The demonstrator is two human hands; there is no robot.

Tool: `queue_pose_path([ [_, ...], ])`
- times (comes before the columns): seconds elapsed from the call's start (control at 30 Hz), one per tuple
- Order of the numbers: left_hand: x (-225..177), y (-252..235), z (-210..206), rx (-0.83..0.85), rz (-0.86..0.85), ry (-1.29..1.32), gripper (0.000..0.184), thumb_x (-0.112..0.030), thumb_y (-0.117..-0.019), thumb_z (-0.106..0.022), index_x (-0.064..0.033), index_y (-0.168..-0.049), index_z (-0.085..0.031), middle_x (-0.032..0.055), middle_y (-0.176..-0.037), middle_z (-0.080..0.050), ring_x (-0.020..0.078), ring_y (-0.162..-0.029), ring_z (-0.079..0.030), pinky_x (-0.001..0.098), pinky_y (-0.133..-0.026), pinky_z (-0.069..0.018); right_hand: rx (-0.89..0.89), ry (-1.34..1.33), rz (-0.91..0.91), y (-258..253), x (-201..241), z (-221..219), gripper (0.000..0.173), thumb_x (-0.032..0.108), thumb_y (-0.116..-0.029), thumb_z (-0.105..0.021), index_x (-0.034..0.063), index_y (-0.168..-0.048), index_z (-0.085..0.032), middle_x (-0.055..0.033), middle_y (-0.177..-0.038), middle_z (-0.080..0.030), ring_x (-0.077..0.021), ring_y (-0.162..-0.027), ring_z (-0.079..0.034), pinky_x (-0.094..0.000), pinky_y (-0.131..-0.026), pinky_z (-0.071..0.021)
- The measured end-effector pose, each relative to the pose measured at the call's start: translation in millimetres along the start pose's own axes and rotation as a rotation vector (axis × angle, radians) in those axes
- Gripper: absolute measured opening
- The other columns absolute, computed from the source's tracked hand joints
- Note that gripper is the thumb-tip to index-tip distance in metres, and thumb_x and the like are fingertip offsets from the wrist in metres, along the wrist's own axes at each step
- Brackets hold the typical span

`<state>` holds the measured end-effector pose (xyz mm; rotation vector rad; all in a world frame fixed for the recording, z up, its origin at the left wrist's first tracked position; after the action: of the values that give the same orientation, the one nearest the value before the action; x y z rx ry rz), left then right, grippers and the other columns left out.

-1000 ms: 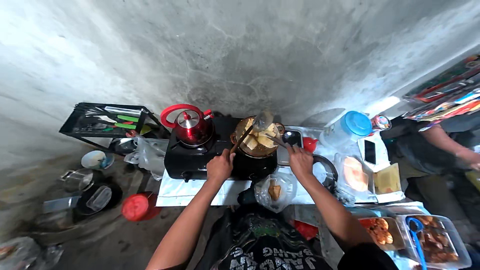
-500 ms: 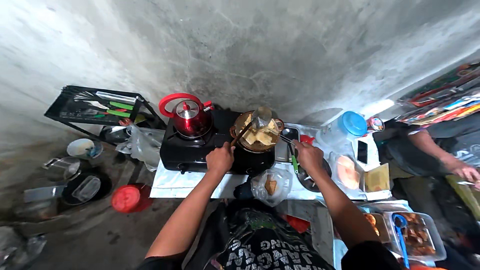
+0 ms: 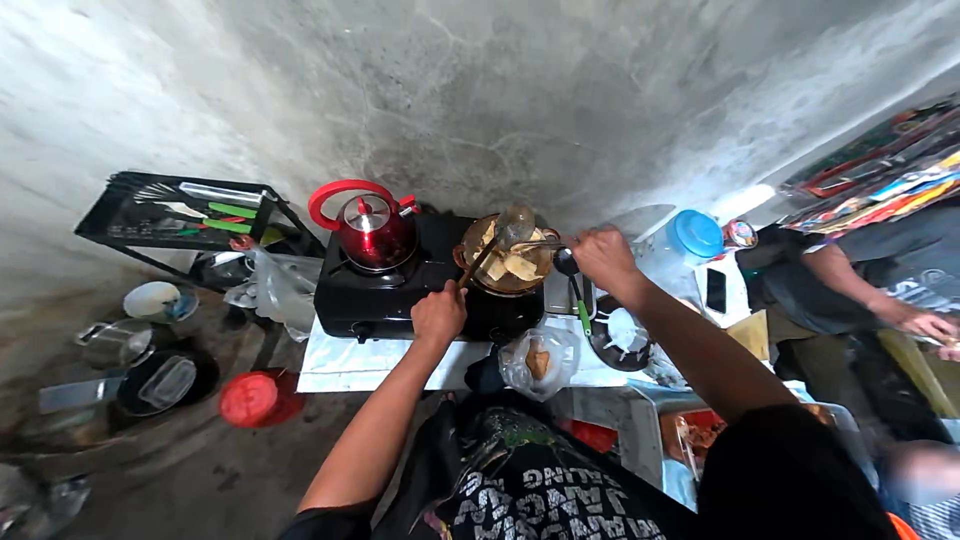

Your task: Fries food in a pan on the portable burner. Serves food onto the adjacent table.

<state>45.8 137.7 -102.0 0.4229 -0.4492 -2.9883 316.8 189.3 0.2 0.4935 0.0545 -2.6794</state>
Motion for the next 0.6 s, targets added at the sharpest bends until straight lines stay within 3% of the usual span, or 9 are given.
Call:
queue_pose_path([
  [0.1,-1,1,-2,0.008,0.016,0.008,0.045,-0.049,-0.1083,-0.037,-0.0152,-0.124,-0.063,0.0189,-0.097,-0.072,0.0405,-0.097,-0.071,0.0595,-0.078,-0.0543,0.03,0.042,0.064,-11,9,8,0.029,-0.001,-0.0981,-0.055,0.0028,-0.124,-0.068,-0.0231,-0.102,-0.07,-0.0411,-0.093,-0.069,-0.0561,-0.082,-0.0528],
  [0.37,0,5,-3,0.018,0.024,0.039,0.046,-0.049,-0.1081,-0.038,-0.0142,-0.124,-0.063,0.0212,-0.097,-0.072,0.0431,-0.096,-0.07,0.0625,-0.077,-0.0534,-0.025,0.116,0.244,-22,36,24,0.021,-0.005,-0.0991,-0.051,-0.0061,-0.113,-0.067,-0.0254,-0.097,-0.069,-0.0422,-0.093,-0.068,-0.0568,-0.09,-0.0518],
  [0.47,3,4,-5,0.013,0.024,0.036,0.048,-0.051,-0.108,-0.036,-0.0146,-0.124,-0.064,0.0208,-0.098,-0.072,0.0429,-0.097,-0.07,0.0623,-0.078,-0.0538,0.002,0.039,0.151,-18,28,15,0.027,-0.004,-0.099,-0.053,-0.0016,-0.121,-0.068,-0.0247,-0.102,-0.07,-0.0423,-0.097,-0.069,-0.0578,-0.091,-0.0517],
  [0.6,4,6,-8,0.026,0.023,0.045,0.05,-0.051,-0.1082,-0.035,-0.013,-0.123,-0.063,0.0209,-0.099,-0.072,0.0431,-0.099,-0.07,0.0612,-0.08,-0.0537,0.069,-0.128,-0.09,6,-3,-7,0.034,0.003,-0.0976,-0.058,0.0095,-0.13,-0.069,-0.0213,-0.106,-0.071,-0.0419,-0.093,-0.07,-0.0585,-0.074,-0.0555],
])
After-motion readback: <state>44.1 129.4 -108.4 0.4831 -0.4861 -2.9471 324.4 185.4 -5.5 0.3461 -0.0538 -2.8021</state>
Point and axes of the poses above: each hand's wrist, its own y-axis away from the middle knuckle, its own z-axis out of the back of the hand, x = y × z, the point moved 8 cm from there along -y, towards the middle knuckle
